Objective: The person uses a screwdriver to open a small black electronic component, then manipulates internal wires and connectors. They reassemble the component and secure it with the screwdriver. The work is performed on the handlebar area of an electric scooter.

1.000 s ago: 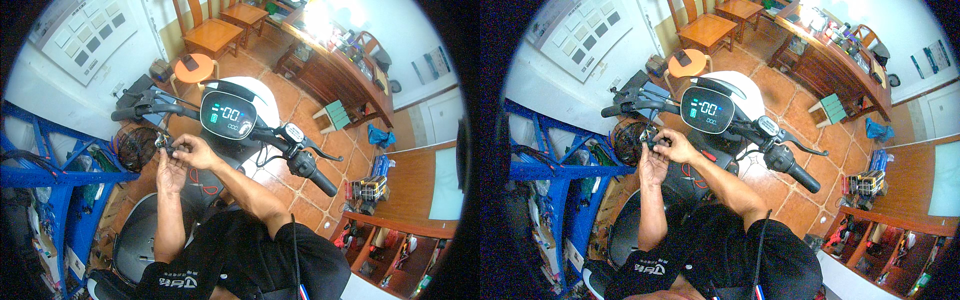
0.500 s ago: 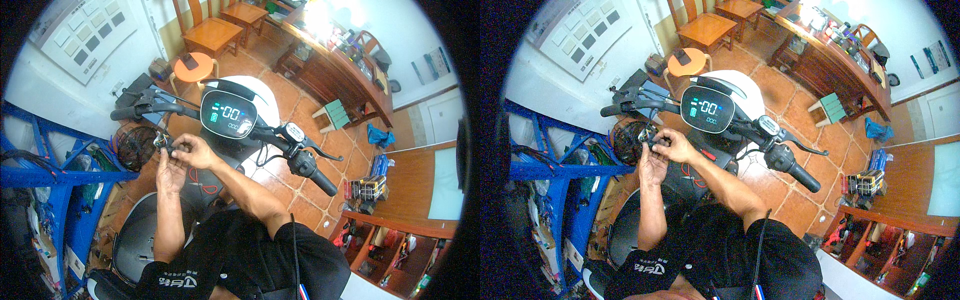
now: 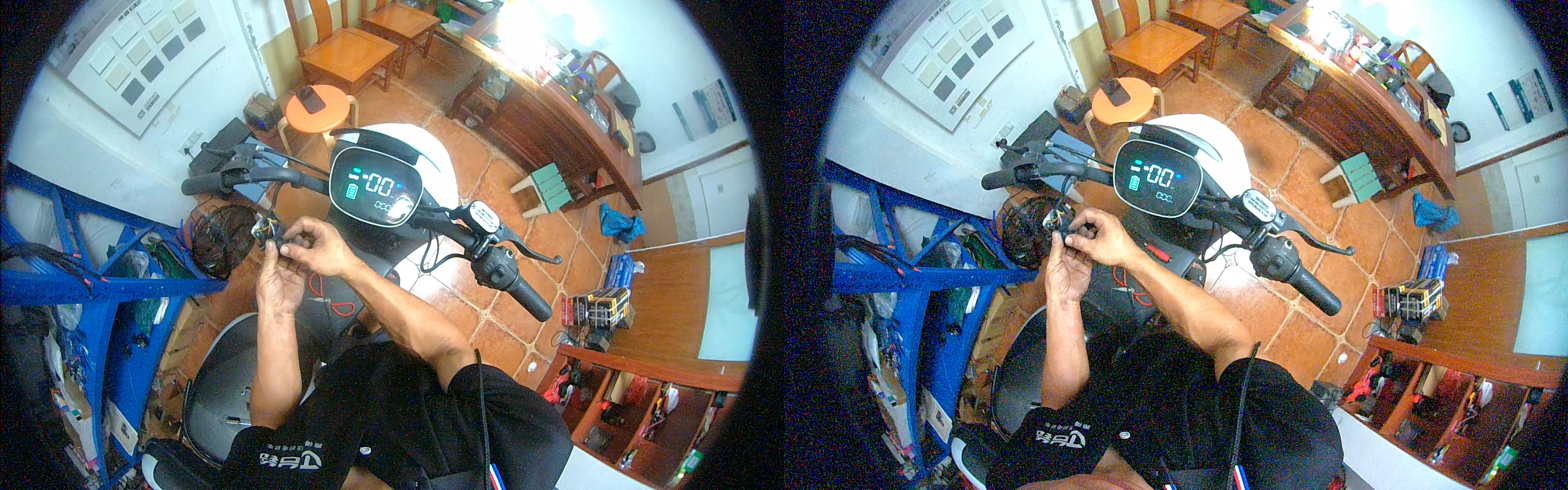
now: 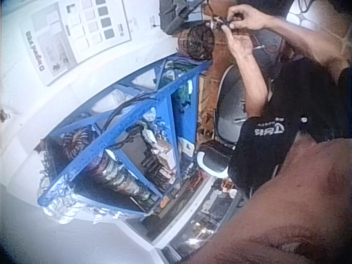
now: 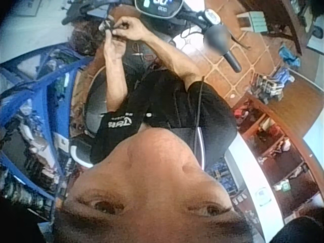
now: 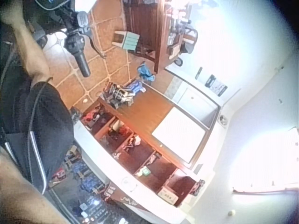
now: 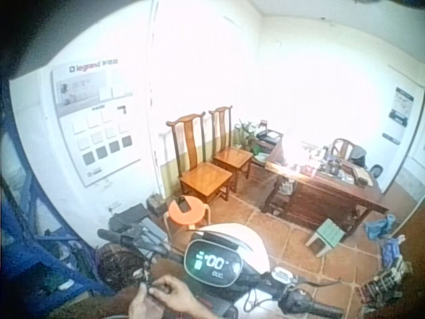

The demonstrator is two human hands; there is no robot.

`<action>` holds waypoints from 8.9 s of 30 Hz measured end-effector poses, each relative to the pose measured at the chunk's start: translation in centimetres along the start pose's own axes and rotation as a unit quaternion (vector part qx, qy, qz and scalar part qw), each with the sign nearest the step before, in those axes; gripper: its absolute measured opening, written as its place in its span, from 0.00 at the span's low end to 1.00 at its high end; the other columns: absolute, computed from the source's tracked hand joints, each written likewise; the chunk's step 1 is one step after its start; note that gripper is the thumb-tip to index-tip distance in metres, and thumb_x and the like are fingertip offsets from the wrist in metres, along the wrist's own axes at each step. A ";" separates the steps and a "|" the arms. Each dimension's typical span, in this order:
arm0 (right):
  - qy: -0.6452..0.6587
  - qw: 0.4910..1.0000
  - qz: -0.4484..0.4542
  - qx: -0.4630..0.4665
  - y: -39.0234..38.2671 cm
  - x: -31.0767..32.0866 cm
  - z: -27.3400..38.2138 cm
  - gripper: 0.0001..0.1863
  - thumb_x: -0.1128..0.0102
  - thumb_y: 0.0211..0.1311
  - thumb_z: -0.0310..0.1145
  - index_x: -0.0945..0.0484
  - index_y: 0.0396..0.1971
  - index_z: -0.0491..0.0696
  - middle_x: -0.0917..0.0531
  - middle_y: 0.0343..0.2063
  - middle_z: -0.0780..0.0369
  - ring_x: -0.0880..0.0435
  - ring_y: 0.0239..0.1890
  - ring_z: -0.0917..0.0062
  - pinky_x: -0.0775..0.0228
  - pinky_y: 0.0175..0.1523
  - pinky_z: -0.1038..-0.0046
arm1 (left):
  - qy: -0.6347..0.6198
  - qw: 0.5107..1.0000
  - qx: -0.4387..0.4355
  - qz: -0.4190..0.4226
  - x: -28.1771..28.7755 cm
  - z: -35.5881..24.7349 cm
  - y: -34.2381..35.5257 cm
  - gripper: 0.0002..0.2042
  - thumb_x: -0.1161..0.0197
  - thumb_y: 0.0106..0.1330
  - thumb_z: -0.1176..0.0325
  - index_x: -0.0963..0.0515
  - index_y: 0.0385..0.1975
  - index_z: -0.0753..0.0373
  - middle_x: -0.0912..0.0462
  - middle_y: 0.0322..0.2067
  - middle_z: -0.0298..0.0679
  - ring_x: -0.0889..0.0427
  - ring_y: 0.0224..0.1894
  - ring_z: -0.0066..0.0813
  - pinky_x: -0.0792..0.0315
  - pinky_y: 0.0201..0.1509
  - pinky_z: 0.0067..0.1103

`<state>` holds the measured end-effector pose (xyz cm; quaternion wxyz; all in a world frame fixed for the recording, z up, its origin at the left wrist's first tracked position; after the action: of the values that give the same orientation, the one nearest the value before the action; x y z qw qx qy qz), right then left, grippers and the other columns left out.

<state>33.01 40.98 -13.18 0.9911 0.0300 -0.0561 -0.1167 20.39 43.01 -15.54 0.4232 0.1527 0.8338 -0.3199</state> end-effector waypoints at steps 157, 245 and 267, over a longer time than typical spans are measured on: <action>0.176 0.971 -0.129 -0.098 1.1 -0.1 3.6 0.14 0.34 0.57 0.28 0.22 0.41 0.37 0.18 0.29 0.62 0.22 0.30 0.82 0.28 0.35 0.81 | 0.083 0.986 -0.141 0.014 -4.5 -3.2 0.9 0.22 0.42 0.65 0.49 0.28 0.48 0.60 0.20 0.41 0.38 0.22 0.44 0.32 0.26 0.45 0.31; 0.090 0.996 -0.021 0.014 2.3 -0.5 3.1 0.16 0.32 0.49 0.25 0.21 0.40 0.41 0.21 0.30 0.66 0.25 0.29 0.84 0.29 0.37 0.80 | 0.143 0.958 -0.236 0.077 -3.0 -4.3 -0.1 0.20 0.47 0.68 0.73 0.35 0.61 0.65 0.29 0.57 0.41 0.29 0.58 0.32 0.34 0.63 0.29; 0.010 0.980 -0.182 0.081 -0.8 -2.2 0.4 0.11 0.34 0.47 0.20 0.24 0.32 0.43 0.19 0.33 0.58 0.19 0.33 0.74 0.26 0.38 0.76 | 0.101 0.943 -0.306 0.078 -3.0 -3.7 1.2 0.36 0.35 0.57 0.69 0.44 0.65 0.62 0.31 0.56 0.44 0.30 0.57 0.36 0.34 0.61 0.32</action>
<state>30.67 40.67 -13.05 0.9482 0.1211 -0.0495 -0.2896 20.55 46.41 -12.02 0.3865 0.1117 0.9155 0.0020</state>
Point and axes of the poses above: each hand's wrist, its own y-axis towards the middle knuckle, its own x-axis out of the back of the hand, z = x × y, the point moved 3 cm from there along y, towards the middle knuckle
